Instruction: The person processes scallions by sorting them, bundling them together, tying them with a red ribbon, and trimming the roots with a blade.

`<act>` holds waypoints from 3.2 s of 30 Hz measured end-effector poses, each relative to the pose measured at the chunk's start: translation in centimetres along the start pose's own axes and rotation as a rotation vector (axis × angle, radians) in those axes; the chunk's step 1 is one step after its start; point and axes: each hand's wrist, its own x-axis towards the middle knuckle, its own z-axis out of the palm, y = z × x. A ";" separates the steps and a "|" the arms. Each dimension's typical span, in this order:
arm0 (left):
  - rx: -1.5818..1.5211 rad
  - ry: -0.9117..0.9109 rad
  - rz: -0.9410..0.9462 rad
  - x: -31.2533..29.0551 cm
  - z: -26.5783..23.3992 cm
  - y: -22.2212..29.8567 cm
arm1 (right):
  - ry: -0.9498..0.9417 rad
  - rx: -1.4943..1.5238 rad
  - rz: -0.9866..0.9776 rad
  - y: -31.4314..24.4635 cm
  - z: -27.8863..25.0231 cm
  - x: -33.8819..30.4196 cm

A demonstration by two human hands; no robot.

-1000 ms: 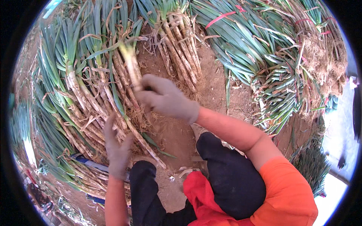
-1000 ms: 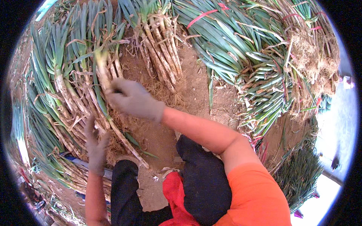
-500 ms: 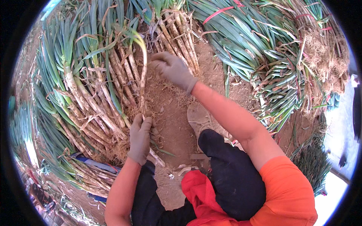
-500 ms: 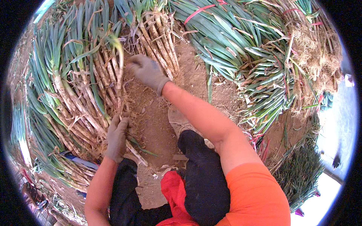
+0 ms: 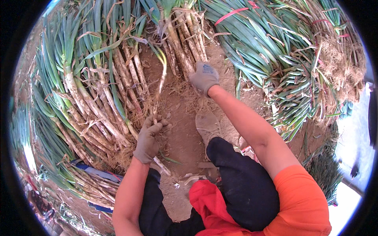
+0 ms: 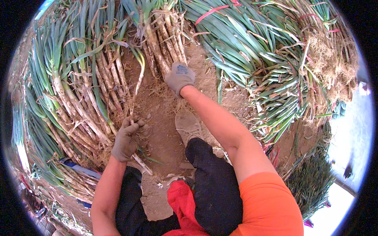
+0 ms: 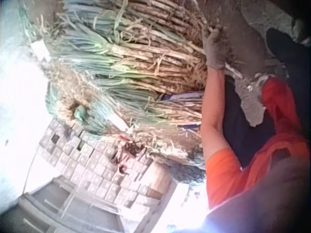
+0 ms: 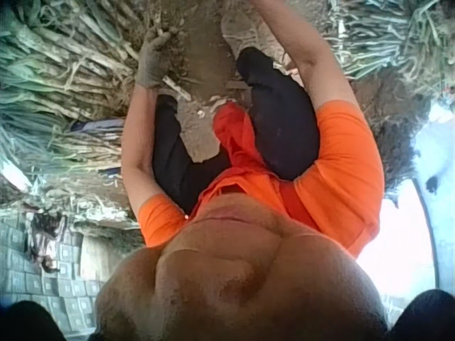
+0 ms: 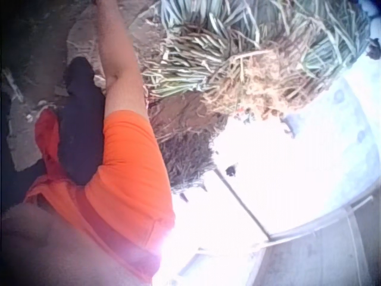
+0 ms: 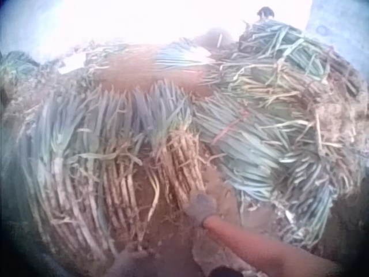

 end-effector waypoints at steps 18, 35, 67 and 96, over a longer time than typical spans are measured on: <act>-0.009 -0.102 0.042 -3.3 0.7 3.2 | 0.205 0.042 -0.372 -3.5 0.7 -4.1; -0.089 0.114 -0.076 -2.9 -0.1 0.5 | -0.479 0.809 -0.091 -6.9 -1.5 -5.4; -0.306 -0.174 -0.058 -2.1 -6.2 0.5 | -0.411 0.229 -0.688 -10.0 3.0 -13.1; 0.013 0.049 0.197 -5.9 -2.8 5.5 | -0.325 1.316 -0.083 -0.2 -7.4 0.4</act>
